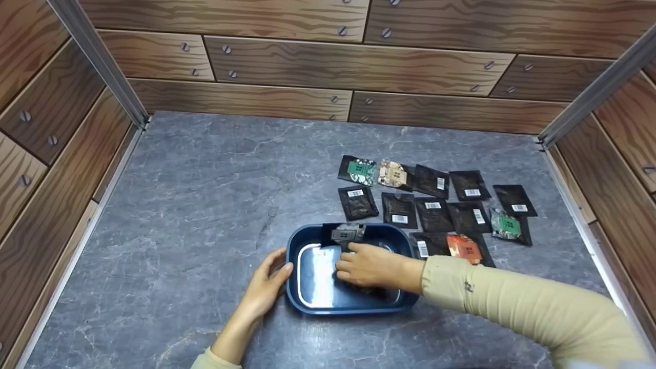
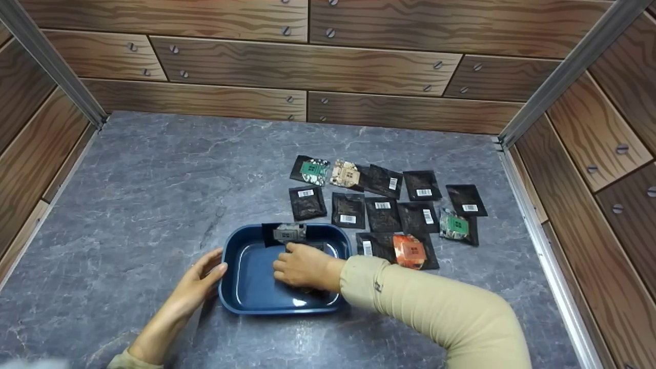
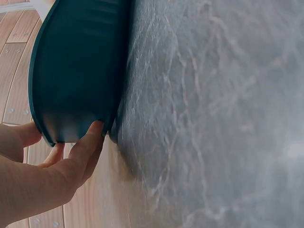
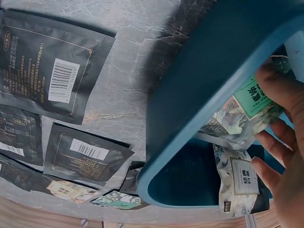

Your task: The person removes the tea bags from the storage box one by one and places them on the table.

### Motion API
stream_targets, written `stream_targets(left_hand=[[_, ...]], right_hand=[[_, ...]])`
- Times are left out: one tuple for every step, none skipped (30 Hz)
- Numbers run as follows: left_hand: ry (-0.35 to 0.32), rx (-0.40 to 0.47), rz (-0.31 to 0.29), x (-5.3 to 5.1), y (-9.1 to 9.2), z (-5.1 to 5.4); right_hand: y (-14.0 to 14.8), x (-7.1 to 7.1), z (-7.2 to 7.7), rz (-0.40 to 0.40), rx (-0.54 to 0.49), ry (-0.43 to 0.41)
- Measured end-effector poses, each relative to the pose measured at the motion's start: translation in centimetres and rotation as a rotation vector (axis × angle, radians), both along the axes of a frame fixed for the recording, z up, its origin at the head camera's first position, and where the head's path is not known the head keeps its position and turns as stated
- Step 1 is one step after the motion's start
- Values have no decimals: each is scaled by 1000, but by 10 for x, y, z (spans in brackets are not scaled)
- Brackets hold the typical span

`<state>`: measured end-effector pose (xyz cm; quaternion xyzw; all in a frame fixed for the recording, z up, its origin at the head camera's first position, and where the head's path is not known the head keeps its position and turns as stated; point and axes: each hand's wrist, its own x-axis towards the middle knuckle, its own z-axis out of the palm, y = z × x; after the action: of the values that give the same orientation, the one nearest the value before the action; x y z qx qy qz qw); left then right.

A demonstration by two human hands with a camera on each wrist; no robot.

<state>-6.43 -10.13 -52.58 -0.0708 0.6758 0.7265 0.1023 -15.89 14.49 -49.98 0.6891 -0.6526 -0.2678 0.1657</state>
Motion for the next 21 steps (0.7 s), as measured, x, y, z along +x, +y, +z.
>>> stream_targets(left_hand=[[2, 0, 0, 0, 0, 0], [4, 1, -1, 0, 0, 0], [8, 4, -3, 0, 0, 0], [9, 8, -5, 1, 0, 0], [13, 11, -8, 1, 0, 0], [15, 16, -11, 1, 0, 0], [18, 20, -13, 1, 0, -1], [20, 24, -15, 1, 0, 0], [23, 28, -16, 1, 0, -1], [23, 29, -15, 1, 0, -1], [24, 29, -14, 1, 0, -1], [25, 30, -13, 1, -1, -1], [25, 31, -12, 1, -1, -1], [25, 31, -11, 1, -1, -1], [24, 30, -10, 1, -1, -1], [22, 29, -9, 1, -1, -1], [21, 29, -8, 1, 0, -1], [20, 30, -8, 1, 0, -1], [19, 30, -7, 1, 0, -1], [19, 29, -7, 1, 0, -1], [18, 28, -6, 1, 0, -1]], right_hand=[[0, -1, 1, 2, 0, 1], [0, -2, 2, 2, -1, -1], [1, -2, 4, 2, 1, -4], [1, -3, 6, 1, 2, -11], [1, -4, 8, 1, 2, -19], [2, -4, 11, 0, 2, -27], [2, -5, 14, -3, 1, -36], [3, -5, 17, -7, 0, -48], [3, -5, 20, -11, -2, -62], [4, -4, 23, -18, -4, -72], [4, -4, 26, -25, -9, -79], [5, -3, 30, -35, -14, -84], [5, -2, 33, -46, -21, -91], [6, -2, 36, -55, -28, -98], [7, -1, 39, -60, -43, -105], [8, 0, 41, -62, -59, -107], [9, 0, 43, -63, -77, -110], [10, 1, 45, -64, -96, -117], [12, 1, 47, -62, -116, -125], [13, 2, 49, -59, -139, -134], [15, 2, 50, -57, -164, -142]])
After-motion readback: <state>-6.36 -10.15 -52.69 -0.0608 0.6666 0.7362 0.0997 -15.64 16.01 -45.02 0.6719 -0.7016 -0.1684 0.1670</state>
